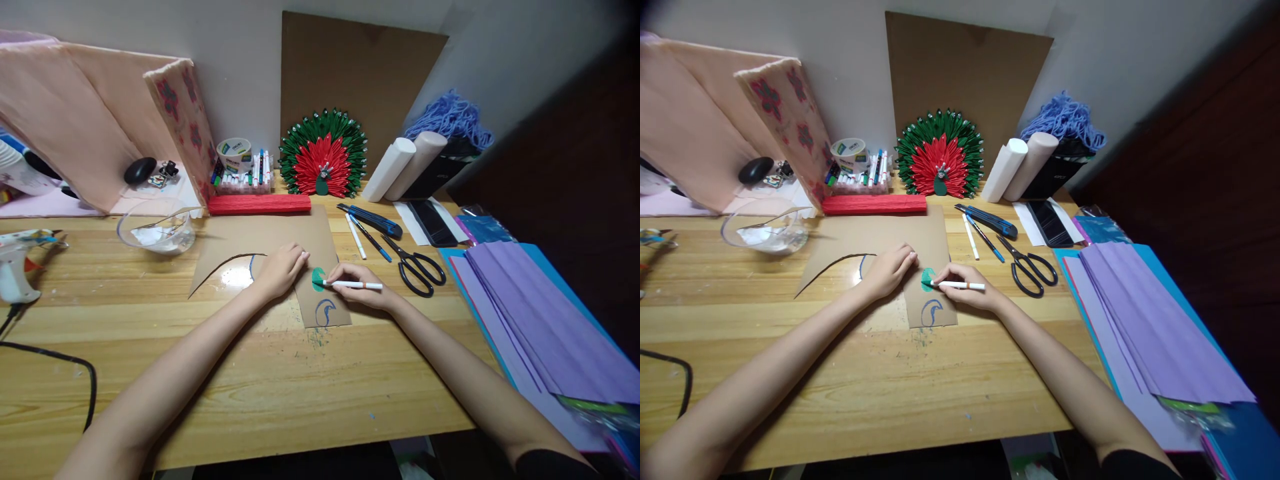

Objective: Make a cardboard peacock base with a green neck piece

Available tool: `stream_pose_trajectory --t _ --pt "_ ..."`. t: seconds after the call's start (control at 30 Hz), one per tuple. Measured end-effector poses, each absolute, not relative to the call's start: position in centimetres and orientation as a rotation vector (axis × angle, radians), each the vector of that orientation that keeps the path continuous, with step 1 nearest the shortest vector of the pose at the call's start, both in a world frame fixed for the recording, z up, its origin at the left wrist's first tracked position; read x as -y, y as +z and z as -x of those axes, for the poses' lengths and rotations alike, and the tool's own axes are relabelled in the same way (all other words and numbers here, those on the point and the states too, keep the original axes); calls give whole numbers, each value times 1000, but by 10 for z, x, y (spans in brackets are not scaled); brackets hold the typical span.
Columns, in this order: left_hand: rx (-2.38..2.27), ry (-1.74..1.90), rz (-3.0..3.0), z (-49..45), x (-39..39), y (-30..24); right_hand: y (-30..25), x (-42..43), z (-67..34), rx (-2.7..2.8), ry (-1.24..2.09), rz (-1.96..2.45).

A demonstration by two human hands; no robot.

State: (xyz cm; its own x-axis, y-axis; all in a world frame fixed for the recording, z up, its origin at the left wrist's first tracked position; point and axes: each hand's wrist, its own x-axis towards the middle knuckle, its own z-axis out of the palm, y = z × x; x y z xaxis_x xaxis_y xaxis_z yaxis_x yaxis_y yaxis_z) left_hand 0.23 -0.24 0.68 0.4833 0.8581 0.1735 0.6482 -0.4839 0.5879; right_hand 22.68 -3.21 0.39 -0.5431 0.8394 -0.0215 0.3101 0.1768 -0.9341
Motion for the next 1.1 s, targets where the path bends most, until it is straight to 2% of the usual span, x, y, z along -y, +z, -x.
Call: stream_pose_trajectory --t 0.27,0.53,1.1 --pt "-1249 633 -2285 -2 2 7 1 32 -228 1975 1377 1085" --pt "-1252 629 -2287 -2 2 7 -3 32 -225 1733 1286 1162" --pt "-1236 638 -2302 -2 2 6 -2 33 -224 1744 1288 1178"
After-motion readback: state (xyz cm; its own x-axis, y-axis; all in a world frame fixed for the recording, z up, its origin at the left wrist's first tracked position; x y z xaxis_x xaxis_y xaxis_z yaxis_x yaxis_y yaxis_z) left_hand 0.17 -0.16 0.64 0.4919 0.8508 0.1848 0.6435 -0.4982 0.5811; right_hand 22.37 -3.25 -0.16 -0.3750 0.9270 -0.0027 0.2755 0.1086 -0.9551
